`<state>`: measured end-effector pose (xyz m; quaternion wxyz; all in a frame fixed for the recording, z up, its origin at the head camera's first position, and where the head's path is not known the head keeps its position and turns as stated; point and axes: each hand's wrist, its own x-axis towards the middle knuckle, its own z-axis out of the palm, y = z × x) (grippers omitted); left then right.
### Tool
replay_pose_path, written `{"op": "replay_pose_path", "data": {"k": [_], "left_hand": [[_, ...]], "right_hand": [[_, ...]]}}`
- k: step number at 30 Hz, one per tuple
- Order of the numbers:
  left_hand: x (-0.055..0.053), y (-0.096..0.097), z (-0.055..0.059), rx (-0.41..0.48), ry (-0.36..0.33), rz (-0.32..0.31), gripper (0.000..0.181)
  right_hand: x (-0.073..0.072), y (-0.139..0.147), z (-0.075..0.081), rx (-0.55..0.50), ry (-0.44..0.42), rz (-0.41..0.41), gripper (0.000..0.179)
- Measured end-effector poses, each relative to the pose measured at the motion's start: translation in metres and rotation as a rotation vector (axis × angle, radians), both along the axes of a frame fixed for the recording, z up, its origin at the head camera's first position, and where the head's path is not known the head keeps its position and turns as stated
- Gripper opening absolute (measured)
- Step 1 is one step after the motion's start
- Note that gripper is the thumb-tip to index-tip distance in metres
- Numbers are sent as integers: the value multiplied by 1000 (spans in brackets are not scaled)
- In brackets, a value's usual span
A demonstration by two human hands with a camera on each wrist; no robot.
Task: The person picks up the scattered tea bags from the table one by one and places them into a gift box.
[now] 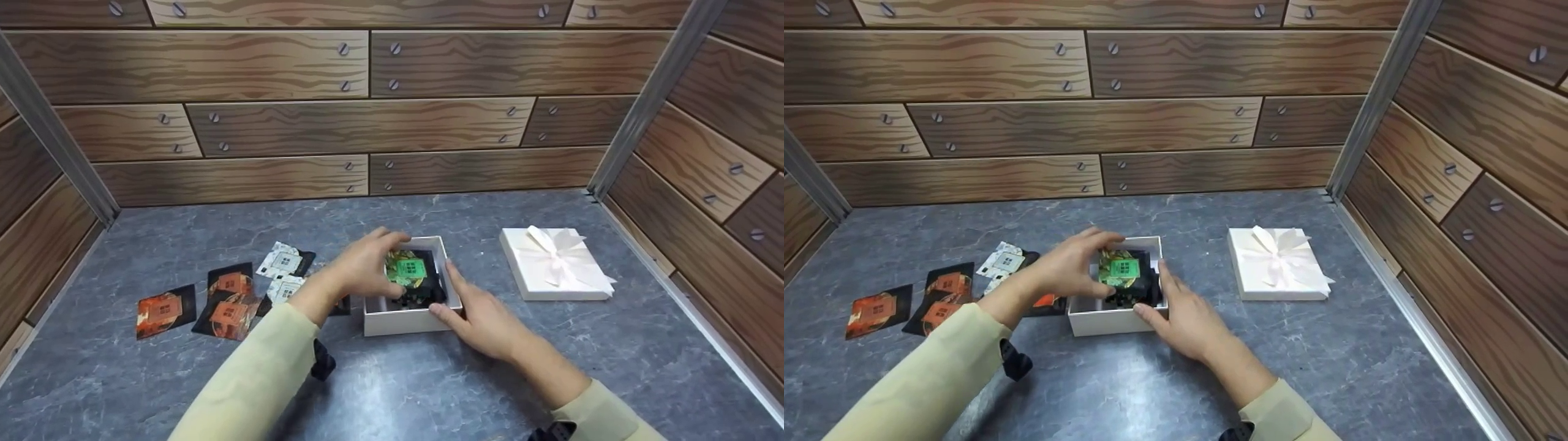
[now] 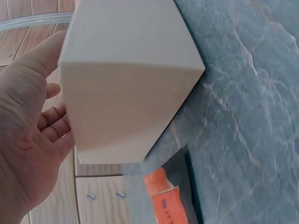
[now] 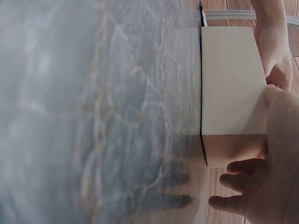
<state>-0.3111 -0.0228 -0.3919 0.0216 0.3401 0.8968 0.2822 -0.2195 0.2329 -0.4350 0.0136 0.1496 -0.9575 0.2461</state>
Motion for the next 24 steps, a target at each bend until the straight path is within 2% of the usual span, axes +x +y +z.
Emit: {"op": "replay_pose_path", "data": {"k": [8,14,17,21,24], "left_hand": [[1,3,-12,-3,-6,-21,93],[2,5,-14,-24,26,-73,84],[3,3,-14,-7,25,-77,79],[8,-10,-9,72,8,-36,78],[14,-33,0,156,15,-22,78]], "right_hand": [[0,-5,0,-3,-4,10,94],[0,-5,0,-4,-3,13,95],[0,-4,-1,-6,-3,14,95],[0,-2,0,-12,-1,14,96],[0,0,1,-14,2,11,95]]}}
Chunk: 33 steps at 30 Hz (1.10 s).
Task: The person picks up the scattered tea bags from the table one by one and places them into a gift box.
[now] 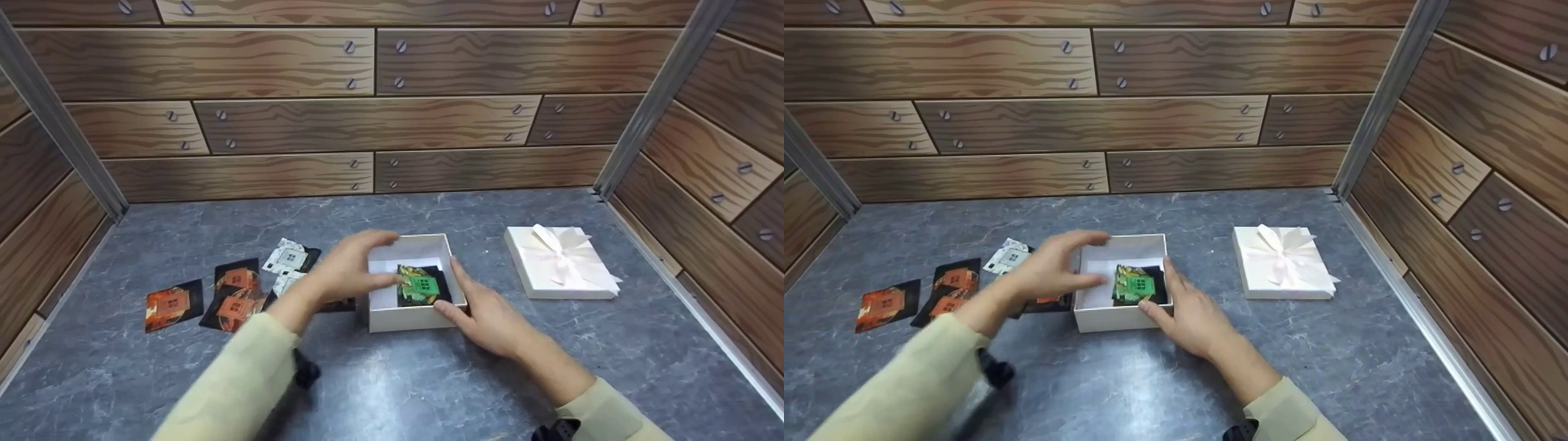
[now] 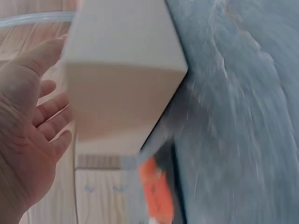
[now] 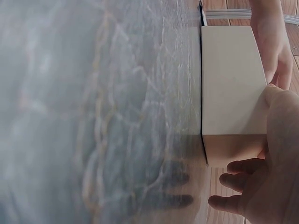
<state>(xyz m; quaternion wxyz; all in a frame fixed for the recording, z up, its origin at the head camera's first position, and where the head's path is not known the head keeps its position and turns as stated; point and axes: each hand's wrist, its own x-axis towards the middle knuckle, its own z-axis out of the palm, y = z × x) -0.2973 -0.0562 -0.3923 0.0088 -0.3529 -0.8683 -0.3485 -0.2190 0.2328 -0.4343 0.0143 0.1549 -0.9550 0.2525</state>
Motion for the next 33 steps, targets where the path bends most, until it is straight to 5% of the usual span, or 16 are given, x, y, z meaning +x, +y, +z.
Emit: {"op": "replay_pose_path", "data": {"k": [8,18,26,33], "left_hand": [[23,-103,15,117,-7,128,70],[56,-222,10,145,-33,338,67],[59,-287,-15,72,-211,417,88],[55,-319,-48,7,-256,457,96]], "right_hand": [[0,-1,0,11,1,-3,94],[-1,-2,2,25,7,7,93],[-2,0,1,22,6,2,95],[-3,-1,-1,22,18,8,94]]}}
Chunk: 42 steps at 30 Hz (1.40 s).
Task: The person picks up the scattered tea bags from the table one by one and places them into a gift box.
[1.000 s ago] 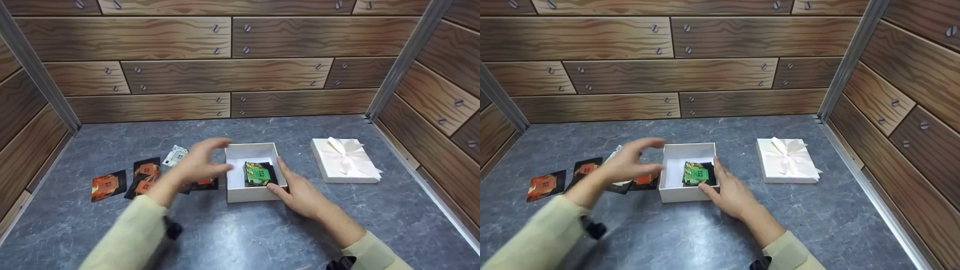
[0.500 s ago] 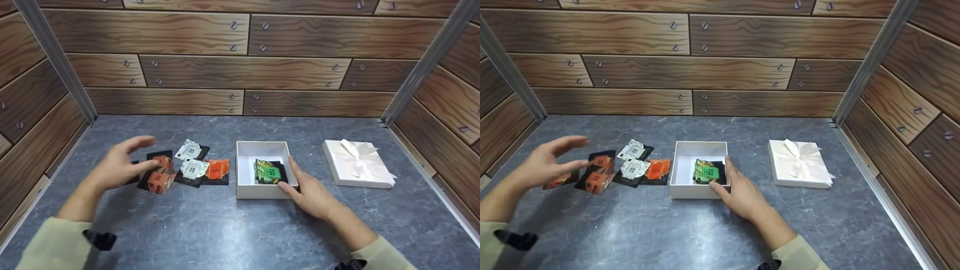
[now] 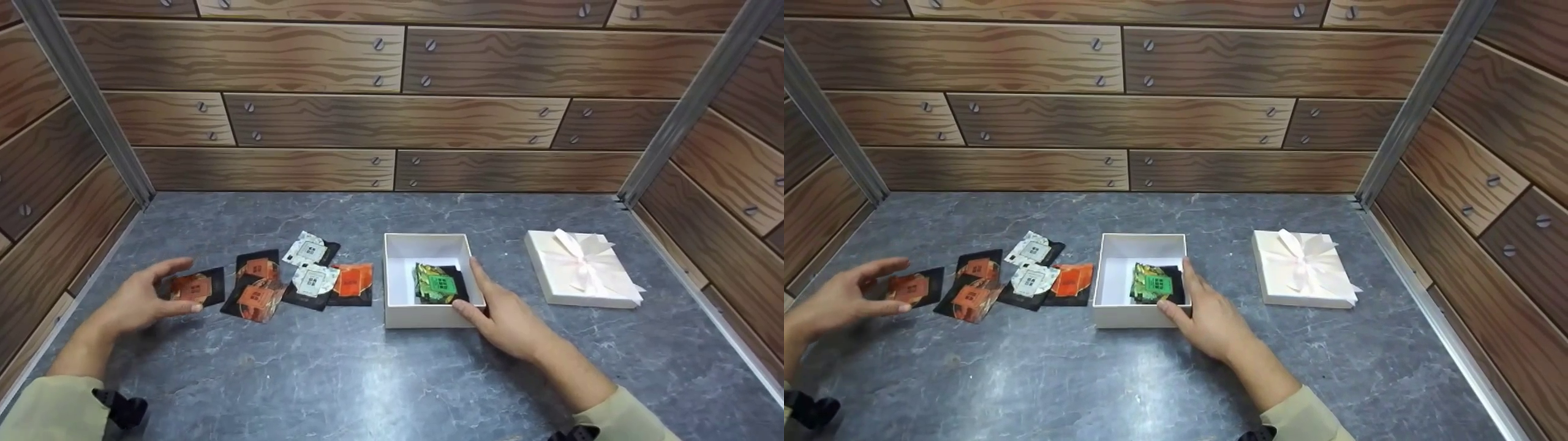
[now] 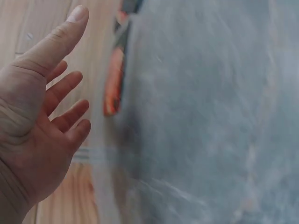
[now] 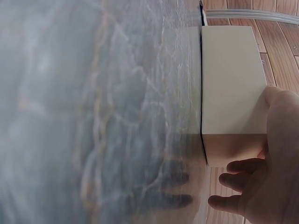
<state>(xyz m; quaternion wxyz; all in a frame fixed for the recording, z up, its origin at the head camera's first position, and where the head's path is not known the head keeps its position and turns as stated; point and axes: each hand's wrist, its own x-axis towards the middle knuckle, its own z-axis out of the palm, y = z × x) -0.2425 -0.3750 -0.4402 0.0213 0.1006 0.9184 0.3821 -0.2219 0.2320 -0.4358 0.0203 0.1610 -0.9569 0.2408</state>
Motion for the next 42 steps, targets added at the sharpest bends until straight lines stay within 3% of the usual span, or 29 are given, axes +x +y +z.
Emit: {"op": "replay_pose_path", "data": {"k": [4,12,25,35,42], "left_hand": [[-2,-6,-7,-10,-26,7,103],[-4,-8,-11,-18,-74,-9,108],[-2,-4,-14,-69,-29,-11,96],[-2,-1,-15,-76,-36,7,91],[0,2,-14,-66,0,10,83]], "right_hand": [[0,0,0,1,4,3,93],[2,0,3,2,1,-2,93],[2,-1,3,5,17,0,91],[2,-1,1,8,9,-6,91],[2,-1,3,8,-5,-12,92]]}}
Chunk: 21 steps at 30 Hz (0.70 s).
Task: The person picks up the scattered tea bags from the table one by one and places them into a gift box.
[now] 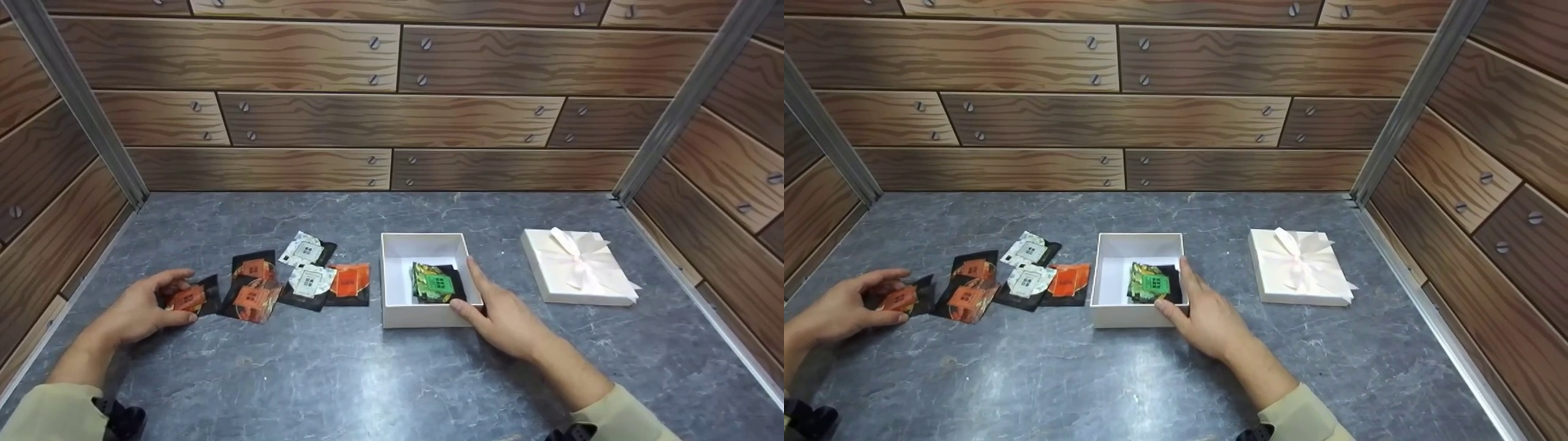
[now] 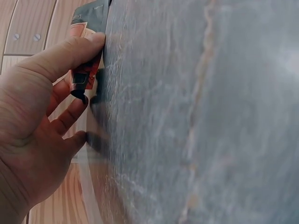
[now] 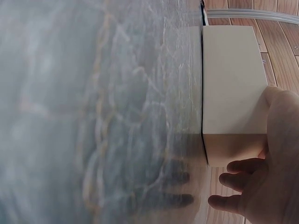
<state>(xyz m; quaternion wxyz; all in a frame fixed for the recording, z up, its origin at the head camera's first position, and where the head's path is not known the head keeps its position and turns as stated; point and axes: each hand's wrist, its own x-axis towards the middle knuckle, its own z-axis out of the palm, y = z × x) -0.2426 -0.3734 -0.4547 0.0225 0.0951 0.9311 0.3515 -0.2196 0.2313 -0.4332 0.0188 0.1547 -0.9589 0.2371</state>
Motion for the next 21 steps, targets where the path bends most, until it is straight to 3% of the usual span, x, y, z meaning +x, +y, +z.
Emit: {"op": "replay_pose_path", "data": {"k": [8,13,16,21], "left_hand": [[1,-2,4,3,24,-2,80],[2,-2,9,27,-1,10,82],[2,-1,14,45,-13,5,82],[0,9,29,9,40,-15,82]], "right_hand": [[1,0,1,-8,-3,7,92],[0,1,1,-3,-20,1,95],[1,1,1,-3,-26,1,95],[0,0,0,-5,-22,1,96]]}}
